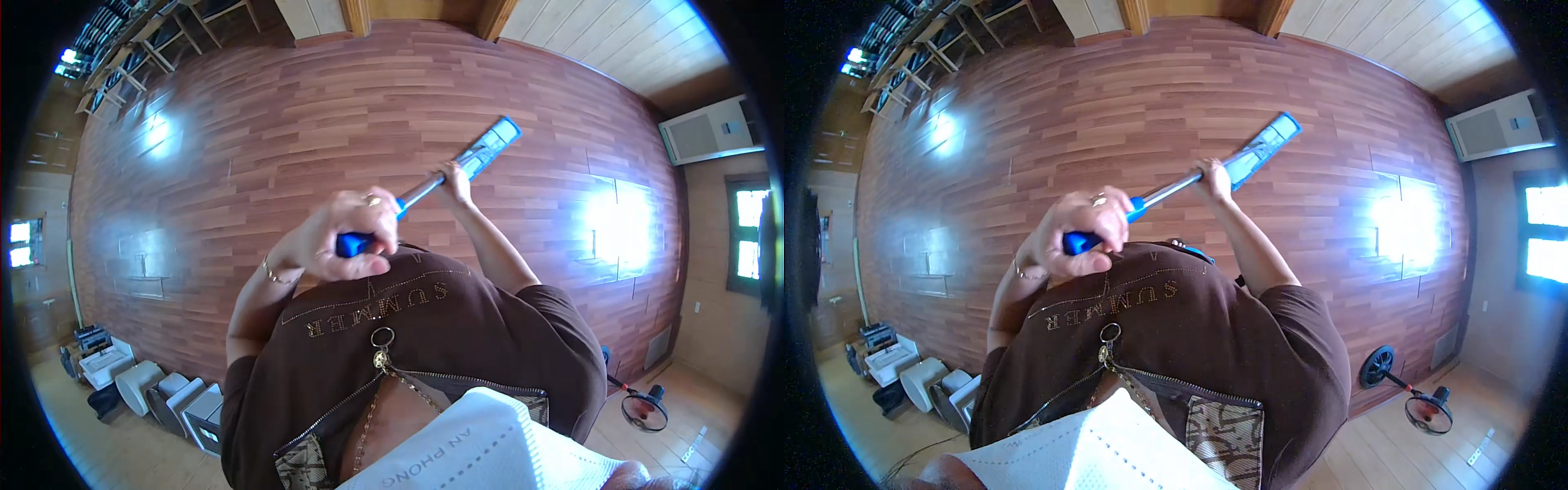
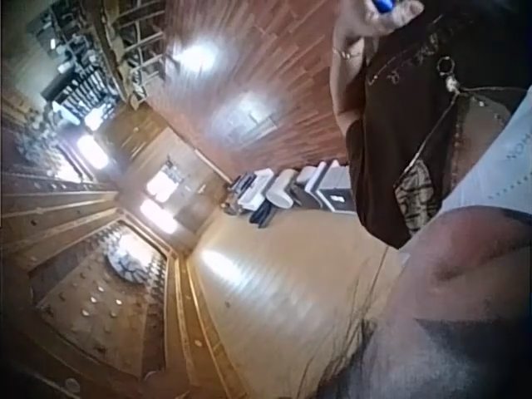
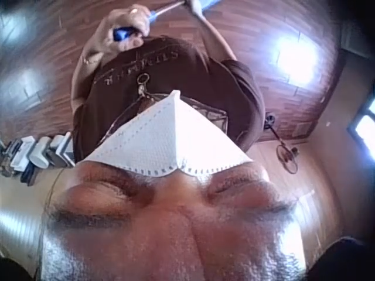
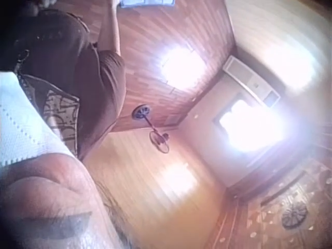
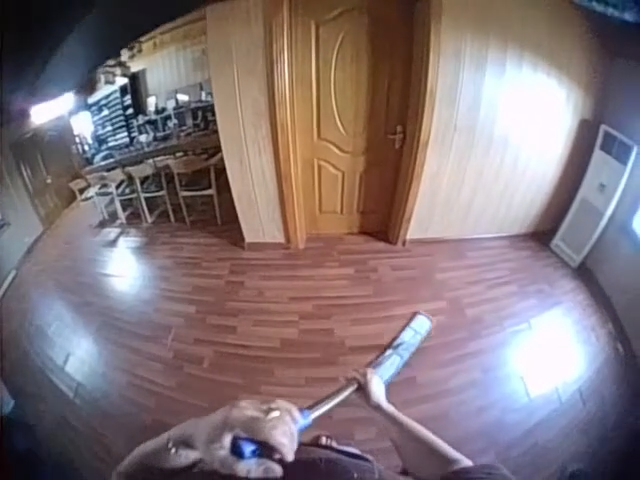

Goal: Mopping a large wooden floor area using a flat mop.

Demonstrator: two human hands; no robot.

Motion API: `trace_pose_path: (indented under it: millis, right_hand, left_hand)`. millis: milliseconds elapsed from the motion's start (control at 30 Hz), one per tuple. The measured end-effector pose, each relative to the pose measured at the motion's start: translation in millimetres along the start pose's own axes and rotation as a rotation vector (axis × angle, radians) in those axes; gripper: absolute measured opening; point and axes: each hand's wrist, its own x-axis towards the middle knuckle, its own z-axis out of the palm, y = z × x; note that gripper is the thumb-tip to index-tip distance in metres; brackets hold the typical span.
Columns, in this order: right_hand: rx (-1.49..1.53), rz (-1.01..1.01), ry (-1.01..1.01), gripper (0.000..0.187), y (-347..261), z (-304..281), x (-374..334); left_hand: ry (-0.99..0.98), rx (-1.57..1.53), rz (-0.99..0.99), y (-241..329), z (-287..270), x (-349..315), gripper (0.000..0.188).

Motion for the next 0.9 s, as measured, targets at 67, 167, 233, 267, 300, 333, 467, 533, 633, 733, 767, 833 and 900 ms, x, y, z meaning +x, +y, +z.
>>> trace_pose_path:
  millis: [67,167,233,267,300,333,467,533,633,733,767,833,900]
  right_hand:
    - [0.050,0.105,0.095,0.017,2,-23,-15]
    - [-0.014,0.223,0.193,0.013,13,-44,-43]
    - [-0.004,0.348,0.166,0.008,14,-57,-54]
    - [0.013,0.354,0.209,0.008,19,-57,-61]
    - [0.028,0.361,0.255,0.008,22,-58,-68]
    - [0.011,0.358,0.287,0.010,24,-58,-78]
    - [-0.046,0.480,0.260,0.013,22,-56,-109]
    - [-0.083,0.515,0.231,0.014,19,-54,-122]
    - [-0.125,0.528,0.159,0.014,17,-44,-132]
    - [-0.063,0.453,0.222,0.017,-5,-30,-134]
    - [-0.061,0.441,0.216,0.017,-12,-27,-129]
    - [-0.056,0.484,0.141,0.016,-21,-26,-119]
    - [-0.024,0.446,0.141,0.021,-24,-20,-107]
  left_hand:
    - [-0.070,-0.029,0.000,-10,2,19,0.014]
    - [-0.176,-0.074,0.019,-18,6,43,0.012]
    - [-0.209,-0.110,0.022,-24,8,49,0.013]
    - [-0.220,-0.124,0.029,-28,8,51,0.013]
    - [-0.234,-0.138,0.038,-30,8,53,0.013]
    - [-0.274,-0.140,0.019,-30,7,55,0.014]
    - [-0.363,-0.201,-0.034,-31,3,59,0.016]
    - [-0.372,-0.200,-0.013,-29,2,60,0.017]
    - [-0.379,-0.210,0.021,-21,-8,56,0.021]
    - [-0.440,-0.224,-0.018,-14,-24,46,0.025]
    - [-0.421,-0.231,0.001,-13,-27,42,0.026]
    - [-0.395,-0.233,0.021,-11,-34,35,0.027]
    - [-0.363,-0.213,0.021,-8,-42,28,0.026]
